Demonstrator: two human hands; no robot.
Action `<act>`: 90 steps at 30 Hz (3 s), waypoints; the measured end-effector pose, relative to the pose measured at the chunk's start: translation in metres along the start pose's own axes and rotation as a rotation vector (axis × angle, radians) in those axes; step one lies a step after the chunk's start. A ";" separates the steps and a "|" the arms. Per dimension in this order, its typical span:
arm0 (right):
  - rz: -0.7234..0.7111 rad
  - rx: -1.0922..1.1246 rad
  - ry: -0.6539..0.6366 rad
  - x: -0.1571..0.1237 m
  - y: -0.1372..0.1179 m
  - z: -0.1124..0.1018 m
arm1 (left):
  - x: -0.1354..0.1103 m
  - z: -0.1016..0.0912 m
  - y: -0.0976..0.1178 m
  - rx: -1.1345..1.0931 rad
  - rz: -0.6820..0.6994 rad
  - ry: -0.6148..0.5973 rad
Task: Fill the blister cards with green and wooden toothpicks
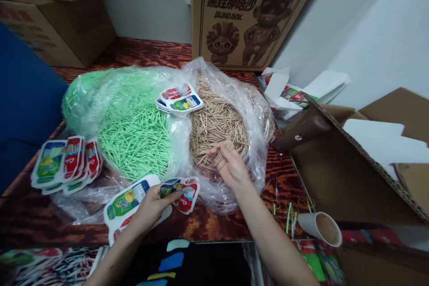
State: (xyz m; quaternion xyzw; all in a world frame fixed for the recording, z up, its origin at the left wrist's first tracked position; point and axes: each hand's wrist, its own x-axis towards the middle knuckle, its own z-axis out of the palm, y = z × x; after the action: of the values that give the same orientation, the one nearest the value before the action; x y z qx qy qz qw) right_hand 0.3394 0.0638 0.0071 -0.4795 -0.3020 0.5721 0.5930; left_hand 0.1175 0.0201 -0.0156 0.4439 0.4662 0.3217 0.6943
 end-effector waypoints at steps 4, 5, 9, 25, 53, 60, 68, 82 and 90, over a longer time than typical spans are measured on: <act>0.230 0.239 -0.171 -0.017 -0.010 0.025 | 0.002 0.001 -0.001 -0.002 0.012 0.018; 0.241 0.251 -0.182 -0.020 -0.010 0.031 | 0.002 0.001 -0.001 -0.001 0.016 0.018; 0.285 0.285 -0.184 -0.028 -0.003 0.045 | 0.002 0.001 -0.001 0.005 0.037 0.030; 0.228 0.134 -0.119 -0.050 0.001 0.045 | 0.000 0.005 -0.006 0.018 0.043 0.027; -0.119 -0.553 -0.168 -0.065 0.006 0.039 | -0.033 -0.072 0.025 -0.123 0.154 0.480; 0.176 -0.462 -0.158 -0.065 0.039 0.036 | -0.040 -0.220 0.060 0.027 0.311 1.067; 0.168 -0.533 -0.210 -0.072 0.046 0.053 | -0.005 -0.274 0.043 0.833 0.191 1.161; -0.294 -0.909 -0.470 -0.031 0.066 0.113 | -0.045 -0.167 0.026 1.096 0.596 0.965; -0.510 -1.783 -0.597 0.003 0.085 0.174 | -0.043 -0.079 -0.043 1.120 0.461 0.646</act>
State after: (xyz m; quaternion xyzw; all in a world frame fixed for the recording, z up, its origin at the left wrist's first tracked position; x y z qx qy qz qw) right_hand 0.1491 0.0954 -0.0086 -0.5081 -0.8568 0.0860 0.0176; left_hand 0.0298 -0.0089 -0.0531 0.7056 0.6398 0.2879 0.0999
